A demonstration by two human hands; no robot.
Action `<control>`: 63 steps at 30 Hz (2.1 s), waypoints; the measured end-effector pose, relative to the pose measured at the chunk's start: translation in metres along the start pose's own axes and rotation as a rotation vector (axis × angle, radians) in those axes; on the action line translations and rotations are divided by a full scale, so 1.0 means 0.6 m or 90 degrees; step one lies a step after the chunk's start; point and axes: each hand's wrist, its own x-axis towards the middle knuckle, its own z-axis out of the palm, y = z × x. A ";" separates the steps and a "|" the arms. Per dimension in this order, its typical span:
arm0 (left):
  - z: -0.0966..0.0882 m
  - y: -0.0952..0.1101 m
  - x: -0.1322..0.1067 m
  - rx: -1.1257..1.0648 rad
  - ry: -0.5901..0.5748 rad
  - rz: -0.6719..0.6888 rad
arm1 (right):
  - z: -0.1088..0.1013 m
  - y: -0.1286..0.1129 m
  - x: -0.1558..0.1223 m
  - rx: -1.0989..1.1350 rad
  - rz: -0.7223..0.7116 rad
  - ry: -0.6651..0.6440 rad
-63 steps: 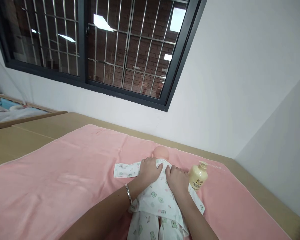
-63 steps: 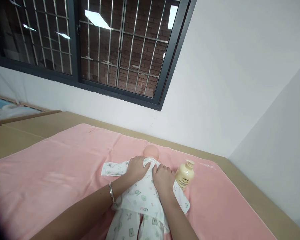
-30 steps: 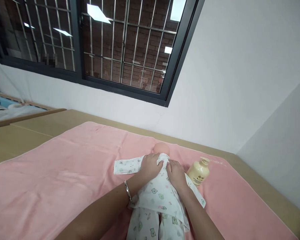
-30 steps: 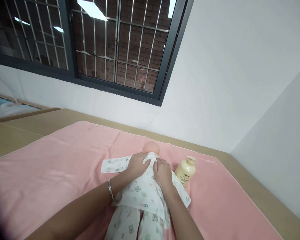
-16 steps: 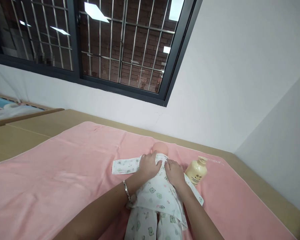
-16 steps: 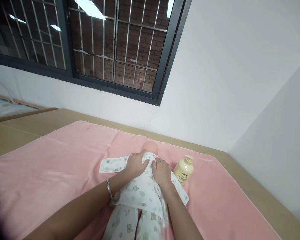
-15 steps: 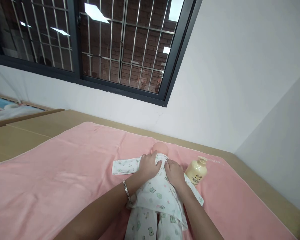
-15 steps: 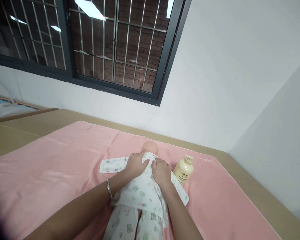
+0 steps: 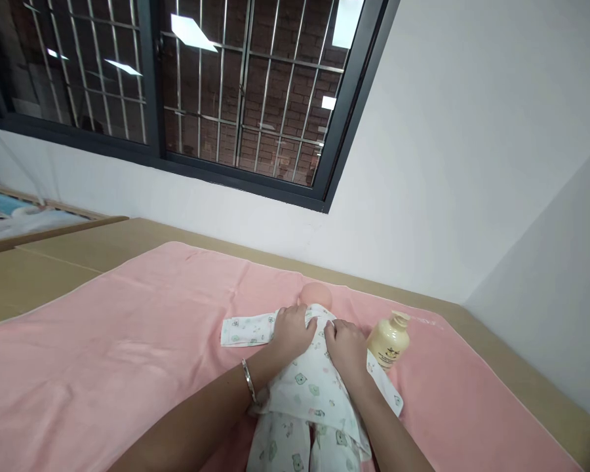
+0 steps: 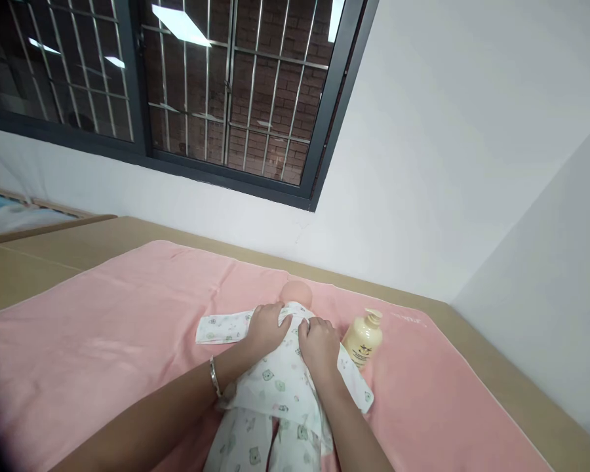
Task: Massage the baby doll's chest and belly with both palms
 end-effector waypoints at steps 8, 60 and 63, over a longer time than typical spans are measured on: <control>0.001 -0.007 0.002 -0.045 0.002 0.052 | 0.011 0.018 0.011 0.137 -0.042 -0.052; 0.000 0.010 0.005 -0.062 -0.017 -0.076 | 0.000 -0.010 0.006 0.017 0.082 -0.028; -0.005 0.016 0.004 -0.037 -0.018 -0.110 | 0.000 -0.011 0.005 0.007 0.092 -0.034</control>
